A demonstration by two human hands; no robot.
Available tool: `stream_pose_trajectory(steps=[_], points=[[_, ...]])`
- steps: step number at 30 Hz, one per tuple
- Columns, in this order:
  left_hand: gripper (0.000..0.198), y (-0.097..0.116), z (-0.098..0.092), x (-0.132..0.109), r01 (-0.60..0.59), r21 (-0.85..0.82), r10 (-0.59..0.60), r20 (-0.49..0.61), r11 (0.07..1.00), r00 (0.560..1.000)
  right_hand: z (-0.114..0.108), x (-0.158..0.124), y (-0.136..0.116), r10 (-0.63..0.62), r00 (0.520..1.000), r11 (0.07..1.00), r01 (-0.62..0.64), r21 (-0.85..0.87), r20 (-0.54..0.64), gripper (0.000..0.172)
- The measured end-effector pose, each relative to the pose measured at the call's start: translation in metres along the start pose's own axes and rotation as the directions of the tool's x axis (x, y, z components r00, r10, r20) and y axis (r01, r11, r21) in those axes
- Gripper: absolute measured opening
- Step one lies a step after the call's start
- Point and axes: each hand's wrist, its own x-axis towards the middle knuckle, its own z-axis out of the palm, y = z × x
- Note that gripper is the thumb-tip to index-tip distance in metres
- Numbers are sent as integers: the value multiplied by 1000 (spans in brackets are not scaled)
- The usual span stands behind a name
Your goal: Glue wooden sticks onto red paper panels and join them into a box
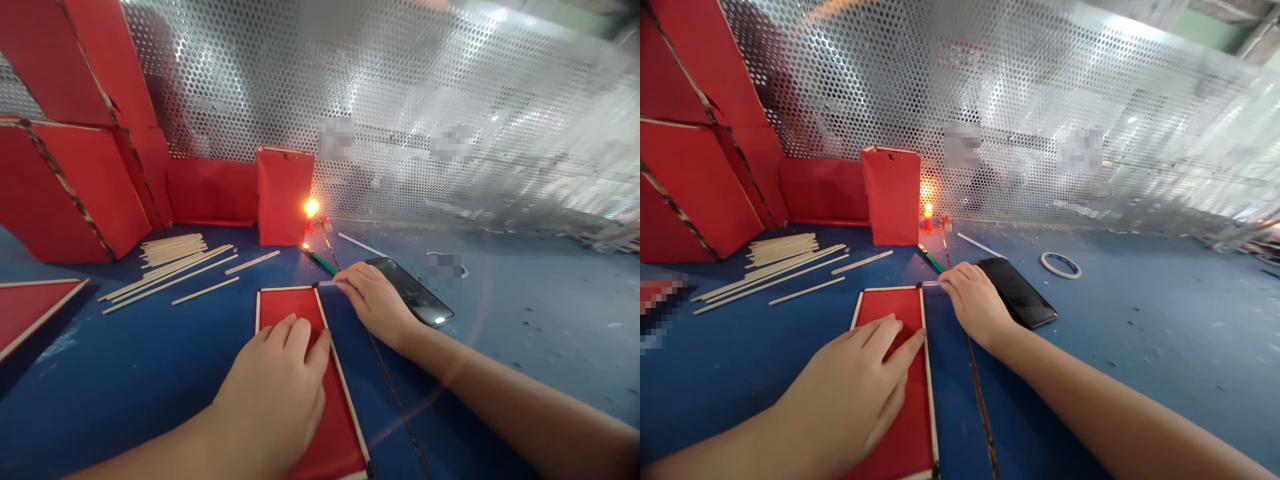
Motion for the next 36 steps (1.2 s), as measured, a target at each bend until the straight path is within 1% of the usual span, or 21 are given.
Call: stream_pose_trajectory(steps=[5, 9, 13, 18, 24, 29, 33, 36], points=[[53, -1, 0, -1, 4, 2, -4, -17, 1000, 1000, 2, 0, -1, 1, 1000, 1000, -1, 9, 16, 26], [53, -1, 0, -1, -1, 2, 1, -14, 1000, 1000, 3, -1, -2, 18, 1000, 1000, -18, 21, 22, 22], [52, -1, 0, 0, 0, -2, 0, -1, 1000, 1000, 1, -1, -4, 3, 999, 999, -4, 35, 43, 18], [52, 0, 2, -2, -2, 7, 2, -26, 1000, 1000, 2, 0, -3, -15, 999, 999, 14, 34, 32, 21], [51, -1, 3, -2, -3, 15, 4, -37, 1000, 999, 3, -1, -3, -13, 999, 1000, 12, 28, 52, 27], [53, 0, 2, -1, 1, 22, 0, -7, 1000, 1000, 4, -1, -5, 22, 999, 999, -22, 27, 28, 23], [53, -1, 3, -2, -2, 14, 2, -22, 1000, 1000, 3, 0, -5, 18, 999, 999, -19, 31, 27, 14], [52, -2, 5, -3, 3, 4, -3, -35, 1000, 999, 1, 0, -4, 4, 1000, 999, -5, 36, 24, 14]])
